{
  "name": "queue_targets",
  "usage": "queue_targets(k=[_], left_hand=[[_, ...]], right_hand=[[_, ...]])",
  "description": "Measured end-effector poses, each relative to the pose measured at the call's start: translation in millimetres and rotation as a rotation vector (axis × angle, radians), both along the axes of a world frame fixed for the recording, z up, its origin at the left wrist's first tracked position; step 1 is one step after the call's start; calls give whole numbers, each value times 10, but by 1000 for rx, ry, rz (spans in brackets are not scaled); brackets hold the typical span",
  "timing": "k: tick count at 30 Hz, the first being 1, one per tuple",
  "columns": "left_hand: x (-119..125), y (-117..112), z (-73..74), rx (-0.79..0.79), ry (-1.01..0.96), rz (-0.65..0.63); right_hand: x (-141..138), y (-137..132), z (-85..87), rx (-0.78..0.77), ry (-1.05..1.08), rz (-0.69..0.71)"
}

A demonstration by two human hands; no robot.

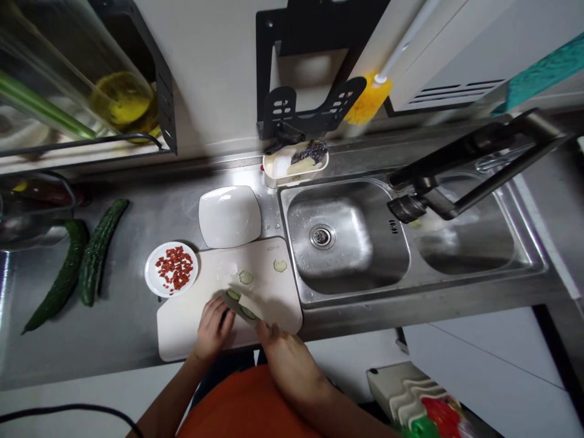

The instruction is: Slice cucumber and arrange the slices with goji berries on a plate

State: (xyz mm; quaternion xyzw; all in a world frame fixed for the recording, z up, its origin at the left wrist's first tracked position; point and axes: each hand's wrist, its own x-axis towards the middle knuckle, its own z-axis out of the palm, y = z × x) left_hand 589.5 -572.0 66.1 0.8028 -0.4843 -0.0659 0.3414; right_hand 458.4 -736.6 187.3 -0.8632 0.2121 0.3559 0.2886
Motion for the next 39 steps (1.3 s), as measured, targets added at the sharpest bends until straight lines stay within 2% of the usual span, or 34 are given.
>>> queue_targets(k=[12,19,27,39], left_hand=[[-2,-6,2,-2,1,3],[-1,0,-11,-4,7,1],[0,-4,8,-6,2,-5],[3,-3,1,19,9,-7]], right_hand=[[36,-29,39,23,13,-23],[100,-56,69,11,9,22],[142,-54,38,1,-20,37],[225,-3,-110,-24,-31,83]])
